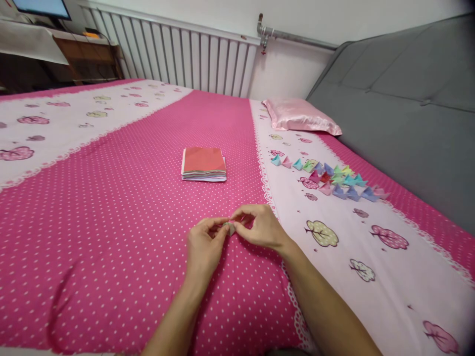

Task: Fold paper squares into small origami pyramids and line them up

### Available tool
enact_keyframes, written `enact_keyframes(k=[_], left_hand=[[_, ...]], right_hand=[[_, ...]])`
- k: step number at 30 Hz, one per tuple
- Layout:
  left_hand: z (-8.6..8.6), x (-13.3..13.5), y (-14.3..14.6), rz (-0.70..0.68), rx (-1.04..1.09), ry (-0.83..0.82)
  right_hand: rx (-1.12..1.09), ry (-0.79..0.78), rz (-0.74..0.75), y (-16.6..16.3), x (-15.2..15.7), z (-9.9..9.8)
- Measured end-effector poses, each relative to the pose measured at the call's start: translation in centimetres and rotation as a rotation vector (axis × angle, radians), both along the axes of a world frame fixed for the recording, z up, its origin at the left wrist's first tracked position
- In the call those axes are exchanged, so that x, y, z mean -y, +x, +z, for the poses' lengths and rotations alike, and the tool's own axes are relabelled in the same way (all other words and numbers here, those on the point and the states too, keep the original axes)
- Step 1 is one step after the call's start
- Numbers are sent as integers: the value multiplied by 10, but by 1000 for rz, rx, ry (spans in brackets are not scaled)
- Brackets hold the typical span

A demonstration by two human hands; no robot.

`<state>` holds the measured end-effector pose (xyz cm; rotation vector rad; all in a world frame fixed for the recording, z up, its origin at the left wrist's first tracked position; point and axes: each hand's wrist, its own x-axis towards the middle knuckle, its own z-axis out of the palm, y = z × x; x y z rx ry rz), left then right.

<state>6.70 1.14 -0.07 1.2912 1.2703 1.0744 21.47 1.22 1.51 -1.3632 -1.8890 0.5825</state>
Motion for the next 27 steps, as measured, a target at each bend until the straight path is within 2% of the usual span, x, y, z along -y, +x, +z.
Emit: enact_keyframes(k=[2, 6, 10, 19, 27], left_hand=[[1, 1, -1, 14, -66, 68], [6, 5, -3, 27, -351, 287], [9, 6, -4, 0, -495, 321], [7, 6, -2, 43, -475, 239], [7, 6, 0, 9, -451, 284]], right_hand=[[-25, -13, 13, 0, 0, 0], [-13, -19, 31, 0, 1, 2], [28, -1, 11, 1, 1, 2], [-22, -39, -16, 1, 0, 2], [25, -15, -52, 0, 1, 4]])
